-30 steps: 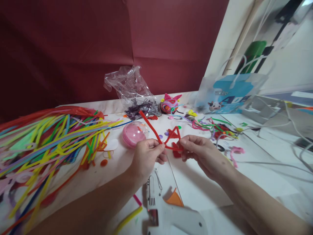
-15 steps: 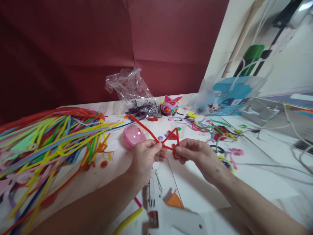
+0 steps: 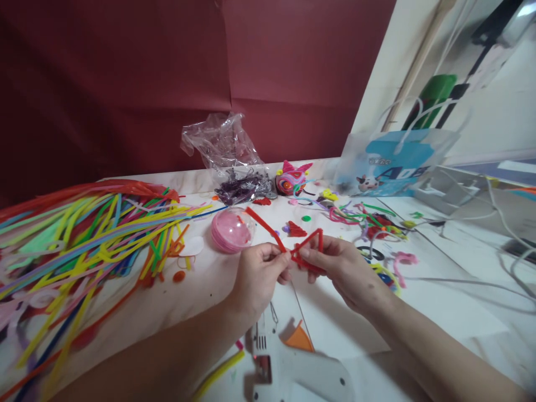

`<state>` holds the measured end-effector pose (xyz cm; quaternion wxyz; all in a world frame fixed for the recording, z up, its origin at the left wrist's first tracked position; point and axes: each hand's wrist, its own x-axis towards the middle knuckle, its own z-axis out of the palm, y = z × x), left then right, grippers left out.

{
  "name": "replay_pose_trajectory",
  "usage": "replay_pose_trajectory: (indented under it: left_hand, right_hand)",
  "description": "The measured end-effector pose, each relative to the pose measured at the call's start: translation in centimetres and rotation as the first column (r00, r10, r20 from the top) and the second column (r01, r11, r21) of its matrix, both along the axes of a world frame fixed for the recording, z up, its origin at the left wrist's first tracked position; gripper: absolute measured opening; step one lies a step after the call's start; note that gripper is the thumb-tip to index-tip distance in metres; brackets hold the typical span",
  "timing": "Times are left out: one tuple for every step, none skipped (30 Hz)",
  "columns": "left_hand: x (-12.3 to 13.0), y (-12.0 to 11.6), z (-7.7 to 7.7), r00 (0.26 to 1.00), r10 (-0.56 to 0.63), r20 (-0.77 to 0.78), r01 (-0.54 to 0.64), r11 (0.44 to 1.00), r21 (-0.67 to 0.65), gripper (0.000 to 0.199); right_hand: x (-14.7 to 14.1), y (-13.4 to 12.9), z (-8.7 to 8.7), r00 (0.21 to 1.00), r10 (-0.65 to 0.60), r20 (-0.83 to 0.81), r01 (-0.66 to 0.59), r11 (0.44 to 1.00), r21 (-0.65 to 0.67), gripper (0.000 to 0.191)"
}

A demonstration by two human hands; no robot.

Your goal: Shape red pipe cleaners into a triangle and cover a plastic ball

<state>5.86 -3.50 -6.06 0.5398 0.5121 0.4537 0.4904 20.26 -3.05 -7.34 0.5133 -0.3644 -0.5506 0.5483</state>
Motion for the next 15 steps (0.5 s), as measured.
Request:
replay_pose_trajectory:
  left_hand:
    - [0.01,-0.02,-0.06,0.999,-0.010,-0.030,0.011,1.000,0.017,0.017]
    - [0.02,-0.02,-0.15,0.998,-0.018,-0.058,0.020,0.999,0.032,0.017]
    - [0.01,-0.01,-0.25,0.996,-0.023,-0.081,0.027,0.999,0.043,0.017]
    - [-0.01,0.02,-0.36,0.994,-0.029,-0.103,0.034,0.998,0.055,0.017]
    - [-0.06,0.05,-0.47,0.991,-0.034,-0.129,0.043,0.997,0.070,0.016]
    - [-0.12,0.09,-0.56,0.986,-0.035,-0.161,0.051,0.994,0.093,0.016]
    - [-0.20,0.12,-0.62,0.979,-0.031,-0.202,0.057,0.991,0.122,0.016]
    - [-0.30,0.15,-0.65,0.968,-0.021,-0.249,0.060,0.987,0.152,0.017]
    - [-0.39,0.17,-0.64,0.956,-0.007,-0.295,0.063,0.981,0.181,0.017]
    - [-0.49,0.19,-0.59,0.942,0.004,-0.334,0.070,0.976,0.208,0.018]
    - [-0.57,0.21,-0.51,0.931,0.010,-0.365,0.079,0.970,0.228,0.017]
    - [-0.64,0.24,-0.43,0.922,0.014,-0.387,0.087,0.967,0.240,0.017]
    - [-0.70,0.27,-0.33,0.914,0.014,-0.406,0.094,0.965,0.246,0.016]
    - [-0.74,0.30,-0.24,0.905,0.020,-0.424,0.095,0.964,0.248,0.016]
    - [-0.76,0.34,-0.15,0.895,0.032,-0.445,0.087,0.966,0.245,0.015]
  right_hand:
    - [-0.03,0.05,-0.13,1.000,-0.005,-0.022,0.006,1.000,0.010,0.035]
    - [-0.06,0.07,-0.25,1.000,-0.008,-0.030,0.009,1.000,0.019,0.033]
    - [-0.08,0.06,-0.37,1.000,-0.010,-0.025,0.010,1.000,0.026,0.032]
    - [-0.09,0.03,-0.49,1.000,-0.010,-0.010,0.010,1.000,0.029,0.031]
    - [-0.08,-0.02,-0.59,1.000,-0.009,0.007,0.009,1.000,0.029,0.030]
    - [-0.06,-0.09,-0.67,1.000,-0.008,0.023,0.008,1.000,0.028,0.030]
    - [-0.02,-0.15,-0.71,0.999,-0.009,0.038,0.008,1.000,0.026,0.030]
    - [0.02,-0.22,-0.72,0.999,-0.012,0.053,0.011,1.000,0.026,0.030]
    - [0.06,-0.27,-0.69,0.998,-0.019,0.066,0.017,0.999,0.029,0.031]
    - [0.07,-0.33,-0.62,0.996,-0.029,0.085,0.026,0.999,0.036,0.031]
    - [0.05,-0.37,-0.51,0.993,-0.044,0.107,0.039,0.998,0.045,0.031]
    - [0.00,-0.42,-0.37,0.990,-0.059,0.130,0.052,0.997,0.052,0.031]
    - [-0.08,-0.46,-0.22,0.986,-0.071,0.151,0.063,0.996,0.057,0.031]
    - [-0.18,-0.51,-0.07,0.983,-0.083,0.166,0.074,0.995,0.062,0.032]
    - [-0.28,-0.55,0.06,0.980,-0.090,0.180,0.079,0.995,0.062,0.033]
